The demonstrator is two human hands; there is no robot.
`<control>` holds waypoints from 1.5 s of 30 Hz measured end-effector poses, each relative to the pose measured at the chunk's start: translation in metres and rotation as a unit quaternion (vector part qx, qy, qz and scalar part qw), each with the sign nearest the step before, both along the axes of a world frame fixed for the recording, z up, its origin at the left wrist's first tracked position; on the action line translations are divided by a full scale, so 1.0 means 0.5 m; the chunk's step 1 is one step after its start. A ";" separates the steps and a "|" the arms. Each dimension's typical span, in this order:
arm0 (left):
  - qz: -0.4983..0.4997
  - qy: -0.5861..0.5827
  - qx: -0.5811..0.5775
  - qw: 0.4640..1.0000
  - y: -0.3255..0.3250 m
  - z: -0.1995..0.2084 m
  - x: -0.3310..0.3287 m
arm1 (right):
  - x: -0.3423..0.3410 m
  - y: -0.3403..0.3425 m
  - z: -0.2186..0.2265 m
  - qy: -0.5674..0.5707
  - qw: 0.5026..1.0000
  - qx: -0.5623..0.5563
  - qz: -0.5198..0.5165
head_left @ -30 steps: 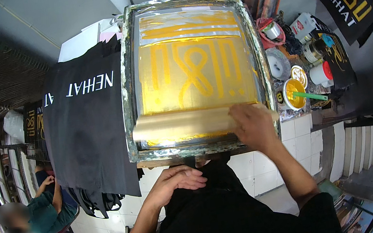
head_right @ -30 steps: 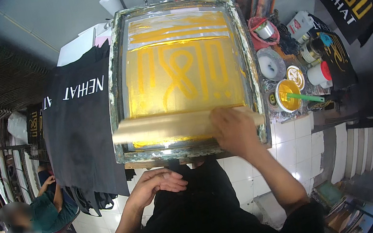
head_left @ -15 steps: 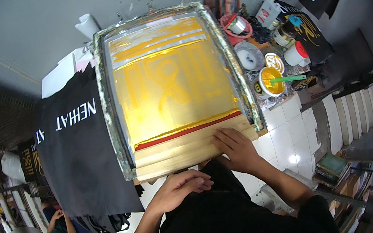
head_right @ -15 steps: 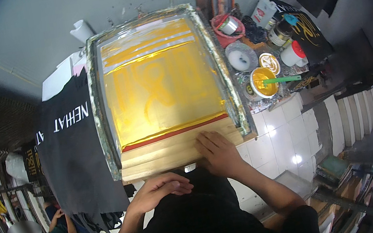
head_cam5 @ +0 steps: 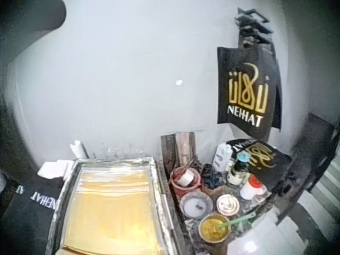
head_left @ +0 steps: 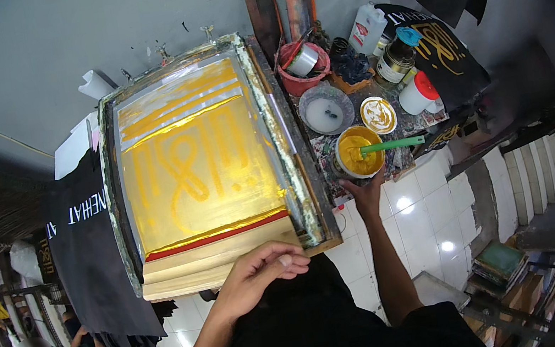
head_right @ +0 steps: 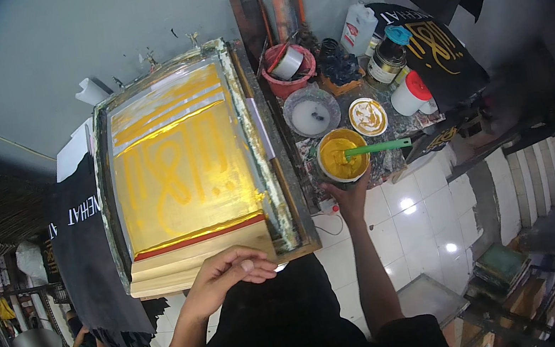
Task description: The person performs screen printing on black bags by placing each bag onto a flat board, lowering a screen frame, and using a squeegee to spread gold ink across the stencil.
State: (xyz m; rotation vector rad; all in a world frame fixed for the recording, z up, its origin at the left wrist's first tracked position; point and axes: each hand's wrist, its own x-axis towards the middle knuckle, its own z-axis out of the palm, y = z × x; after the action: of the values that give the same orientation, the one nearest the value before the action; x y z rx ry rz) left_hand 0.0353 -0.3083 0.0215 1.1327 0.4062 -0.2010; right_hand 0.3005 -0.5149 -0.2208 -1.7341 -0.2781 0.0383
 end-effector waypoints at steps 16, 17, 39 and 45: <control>-0.050 -0.151 0.397 0.904 -0.015 -0.018 0.307 | -0.006 -0.042 0.349 0.158 0.953 0.059 0.250; -0.068 -0.168 0.340 0.923 -0.004 -0.011 0.308 | -0.021 -0.036 0.385 0.167 0.942 0.045 0.287; 0.060 -0.209 0.367 0.904 0.292 0.045 -0.096 | -0.145 0.419 0.833 -0.508 0.557 -0.381 0.535; 0.009 -0.189 0.333 0.924 0.395 0.048 -0.157 | -0.214 0.462 0.866 -0.732 0.422 -0.274 0.459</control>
State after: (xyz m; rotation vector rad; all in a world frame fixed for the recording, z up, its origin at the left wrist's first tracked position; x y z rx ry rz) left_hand -0.0432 -0.1109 0.0456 1.7962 0.1323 0.1930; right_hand 0.1937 -0.2841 0.2123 -1.4525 -2.7762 -0.7153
